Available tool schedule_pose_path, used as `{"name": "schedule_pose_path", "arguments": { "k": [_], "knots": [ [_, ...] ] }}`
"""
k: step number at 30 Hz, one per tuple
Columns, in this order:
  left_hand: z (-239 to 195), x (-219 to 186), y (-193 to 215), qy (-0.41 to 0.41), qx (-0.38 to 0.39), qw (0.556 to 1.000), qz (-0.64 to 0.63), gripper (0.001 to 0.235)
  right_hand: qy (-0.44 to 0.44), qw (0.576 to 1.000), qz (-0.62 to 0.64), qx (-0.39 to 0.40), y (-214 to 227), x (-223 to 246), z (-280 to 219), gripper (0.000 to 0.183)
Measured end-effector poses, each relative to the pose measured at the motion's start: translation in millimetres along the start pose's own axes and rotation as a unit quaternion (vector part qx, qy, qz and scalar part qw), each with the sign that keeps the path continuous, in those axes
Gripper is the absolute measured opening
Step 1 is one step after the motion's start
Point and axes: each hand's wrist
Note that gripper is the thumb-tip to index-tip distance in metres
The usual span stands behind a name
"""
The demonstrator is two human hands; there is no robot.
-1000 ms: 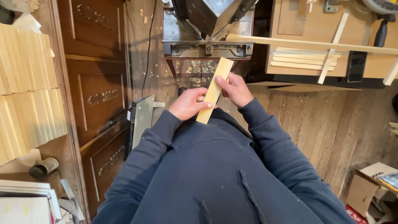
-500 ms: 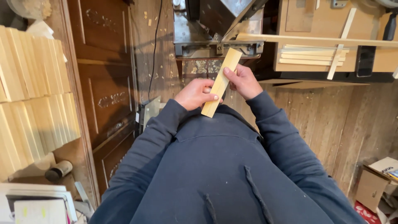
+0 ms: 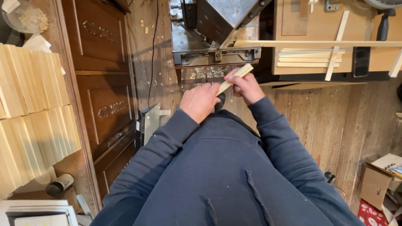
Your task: Using a manual miter chopper to cut wood moulding for picture frames.
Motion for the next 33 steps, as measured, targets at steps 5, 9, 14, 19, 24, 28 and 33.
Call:
{"name": "schedule_pose_path", "arguments": {
  "k": [5, 9, 14, 19, 24, 28, 33],
  "knots": [
    [3, 35, -15, 0.129, 0.098, 0.905, -0.393, 0.038, 0.034, 0.985, 0.107, 0.133, 22, 3, -3, 0.019],
    [4, 44, -20, 0.242, 0.217, 0.765, -0.557, 0.036, 0.028, 0.979, 0.110, 0.168, 15, 21, -10, 0.030],
    [6, 43, -23, 0.225, 0.162, 0.813, -0.511, 0.031, 0.015, 0.992, 0.080, 0.100, 15, 11, -2, 0.030],
    [7, 37, -18, 0.190, 0.131, 0.881, -0.413, 0.030, 0.035, 0.996, 0.077, 0.022, 18, -2, 4, 0.020],
    [8, 40, -28, 0.118, 0.111, 0.935, -0.316, 0.031, 0.029, 0.998, 0.056, -0.017, 19, -10, 2, 0.015],
    [8, 43, -24, 0.105, 0.137, 0.953, -0.248, 0.030, 0.020, 0.997, 0.064, -0.024, 34, -20, 0, 0.016],
    [-4, 65, -30, 0.051, 0.163, 0.975, -0.144, 0.025, 0.176, 0.962, -0.208, 0.007, 36, -1, -24, 0.016]
  ]
}}
Point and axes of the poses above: each hand's wrist, its own z-axis towards the middle knuckle, its own y-axis out of the back of the hand, x = y × z, and after that the axes turned 13 degrees about -x, right-handed
